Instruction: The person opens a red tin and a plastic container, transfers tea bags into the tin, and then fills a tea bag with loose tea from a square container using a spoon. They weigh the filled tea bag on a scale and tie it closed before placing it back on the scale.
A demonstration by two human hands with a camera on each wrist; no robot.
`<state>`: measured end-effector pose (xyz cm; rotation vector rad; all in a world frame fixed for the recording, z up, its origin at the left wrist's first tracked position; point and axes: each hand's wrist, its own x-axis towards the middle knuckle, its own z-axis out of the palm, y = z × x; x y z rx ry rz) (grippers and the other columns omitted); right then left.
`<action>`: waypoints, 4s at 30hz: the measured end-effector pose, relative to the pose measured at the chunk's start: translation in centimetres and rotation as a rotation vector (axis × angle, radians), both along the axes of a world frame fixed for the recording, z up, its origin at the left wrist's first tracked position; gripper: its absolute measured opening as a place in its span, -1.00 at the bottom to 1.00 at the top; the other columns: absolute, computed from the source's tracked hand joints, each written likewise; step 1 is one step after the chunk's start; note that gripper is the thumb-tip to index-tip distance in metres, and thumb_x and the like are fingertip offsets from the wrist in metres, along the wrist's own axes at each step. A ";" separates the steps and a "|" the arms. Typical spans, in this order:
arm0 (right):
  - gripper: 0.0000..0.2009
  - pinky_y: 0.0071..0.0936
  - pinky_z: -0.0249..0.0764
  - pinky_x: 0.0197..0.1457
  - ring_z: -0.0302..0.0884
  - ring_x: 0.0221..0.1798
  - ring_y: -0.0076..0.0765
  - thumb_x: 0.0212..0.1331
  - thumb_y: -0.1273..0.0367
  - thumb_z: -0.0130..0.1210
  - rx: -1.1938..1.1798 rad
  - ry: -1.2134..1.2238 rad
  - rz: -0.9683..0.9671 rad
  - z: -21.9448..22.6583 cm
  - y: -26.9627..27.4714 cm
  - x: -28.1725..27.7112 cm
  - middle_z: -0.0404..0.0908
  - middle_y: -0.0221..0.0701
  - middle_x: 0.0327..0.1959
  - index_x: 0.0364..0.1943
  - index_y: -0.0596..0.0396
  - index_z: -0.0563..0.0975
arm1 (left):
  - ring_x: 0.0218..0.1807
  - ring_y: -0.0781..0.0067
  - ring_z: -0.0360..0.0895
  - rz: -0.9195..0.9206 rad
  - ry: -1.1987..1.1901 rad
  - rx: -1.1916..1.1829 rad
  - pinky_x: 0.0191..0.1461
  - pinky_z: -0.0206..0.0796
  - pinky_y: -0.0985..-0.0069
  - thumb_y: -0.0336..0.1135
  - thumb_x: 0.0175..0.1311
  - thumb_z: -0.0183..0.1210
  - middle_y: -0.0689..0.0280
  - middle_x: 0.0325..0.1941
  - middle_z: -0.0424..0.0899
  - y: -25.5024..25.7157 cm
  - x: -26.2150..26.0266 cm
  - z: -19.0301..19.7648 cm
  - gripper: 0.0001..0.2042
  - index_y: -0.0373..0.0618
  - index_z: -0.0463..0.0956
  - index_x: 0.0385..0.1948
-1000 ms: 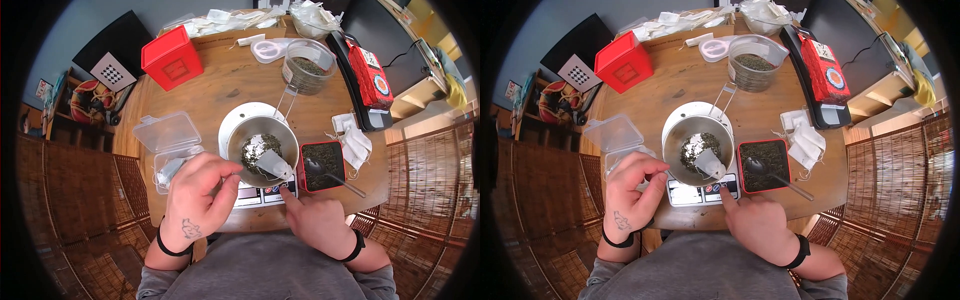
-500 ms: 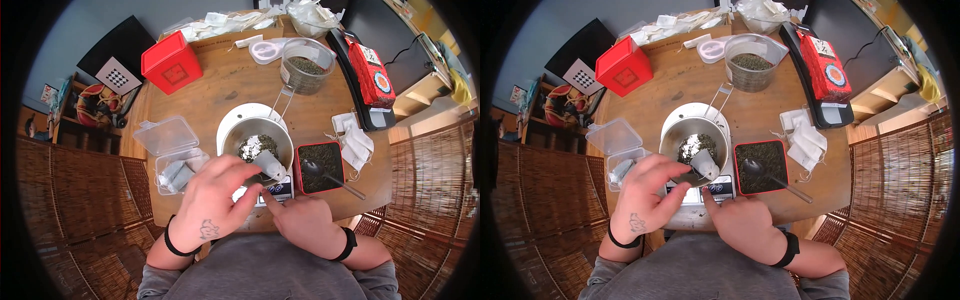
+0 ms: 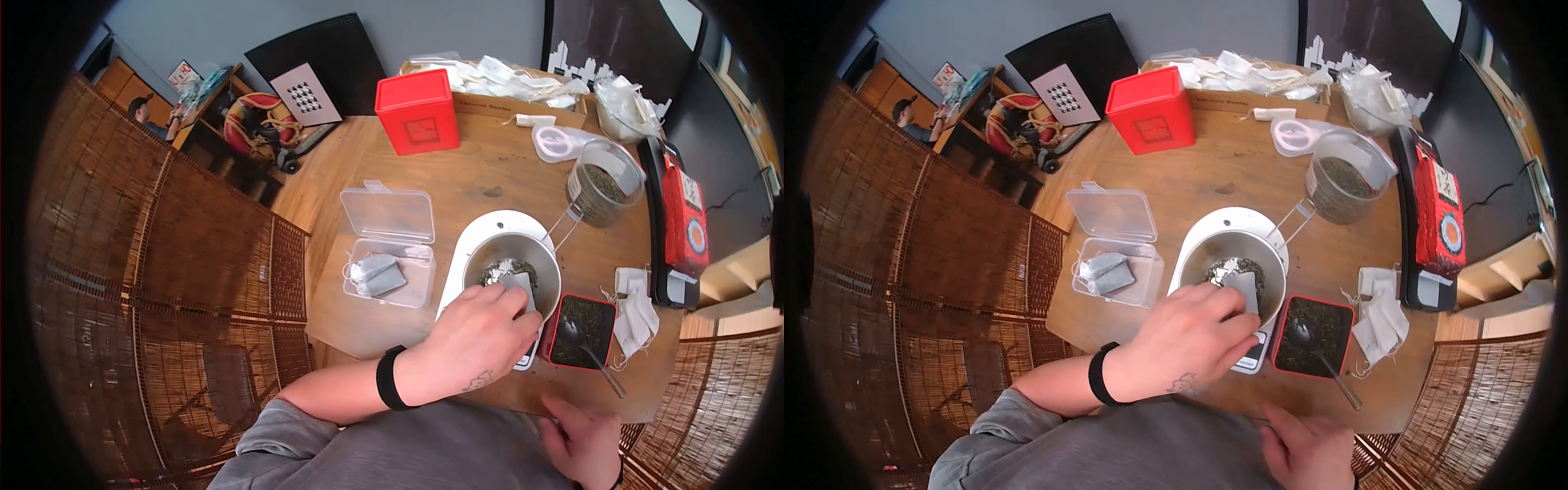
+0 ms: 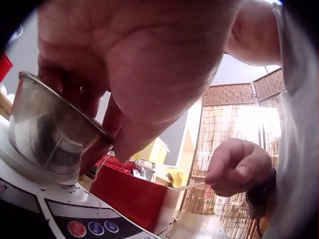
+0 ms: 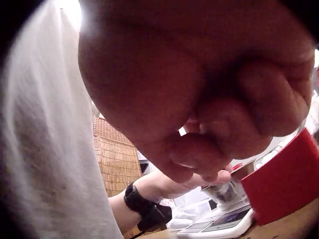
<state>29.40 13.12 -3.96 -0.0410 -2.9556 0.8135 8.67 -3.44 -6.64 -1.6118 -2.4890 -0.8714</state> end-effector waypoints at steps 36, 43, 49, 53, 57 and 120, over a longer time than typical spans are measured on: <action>-0.77 -0.24 0.48 -0.42 0.61 -0.54 -0.09 0.11 0.44 0.36 -0.284 0.062 -0.365 -4.1 1.2 5.7 0.60 -0.27 -0.60 -0.11 0.10 0.74 | -0.10 0.20 0.63 -0.475 0.123 -0.250 -0.03 0.51 0.25 -0.41 0.13 0.40 0.31 -0.25 0.61 1.9 -7.5 5.9 -0.87 -0.08 0.73 -0.28; -0.78 -0.22 0.55 -0.39 0.68 -0.48 -0.08 0.15 0.41 0.37 -0.270 0.028 -0.300 -4.1 0.7 5.0 0.71 -0.26 -0.50 -0.10 0.04 0.74 | -0.01 0.23 0.59 -0.574 0.225 -0.405 0.06 0.49 0.24 -0.37 0.08 0.43 0.32 -0.22 0.56 4.0 -6.5 4.7 -0.85 -0.06 0.72 -0.30; -0.77 -0.25 0.56 -0.36 0.69 -0.46 -0.07 0.13 0.42 0.37 -0.280 0.013 -0.369 -4.1 0.1 5.9 0.72 -0.25 -0.49 -0.10 0.10 0.75 | -0.09 0.22 0.60 -0.628 0.288 -0.448 -0.01 0.50 0.25 -0.32 0.08 0.38 0.31 -0.26 0.55 4.4 -7.0 4.8 -0.86 -0.04 0.71 -0.33; -0.76 -0.19 0.56 -0.41 0.67 -0.50 -0.09 0.17 0.35 0.37 -0.273 -0.006 -0.394 -4.4 0.1 6.3 0.72 -0.26 -0.51 -0.06 -0.03 0.76 | -0.22 0.13 0.67 -0.537 0.152 -0.236 -0.14 0.54 0.24 -0.41 0.12 0.35 0.25 -0.28 0.65 3.5 -8.0 5.7 -0.88 -0.08 0.72 -0.30; -0.75 -0.20 0.58 -0.38 0.69 -0.48 -0.08 0.16 0.36 0.38 -0.299 -0.023 -0.373 -3.6 0.2 5.6 0.73 -0.24 -0.49 -0.06 -0.02 0.76 | -0.28 0.12 0.72 -0.364 -0.075 -0.092 -0.20 0.56 0.30 -0.52 0.21 0.31 0.17 -0.26 0.75 1.3 -8.5 6.9 -0.89 -0.20 0.74 -0.26; -0.81 -0.13 0.62 -0.13 0.71 -0.15 -0.02 0.24 0.41 0.26 0.292 -0.028 -0.271 -2.1 16.8 -1.5 0.70 -0.31 -0.21 -0.08 -0.03 0.72 | -0.32 0.27 0.67 0.202 -0.274 0.125 -0.20 0.46 0.44 -0.51 0.26 0.36 0.17 -0.32 0.72 -5.5 -2.1 4.0 -0.96 -0.28 0.70 -0.33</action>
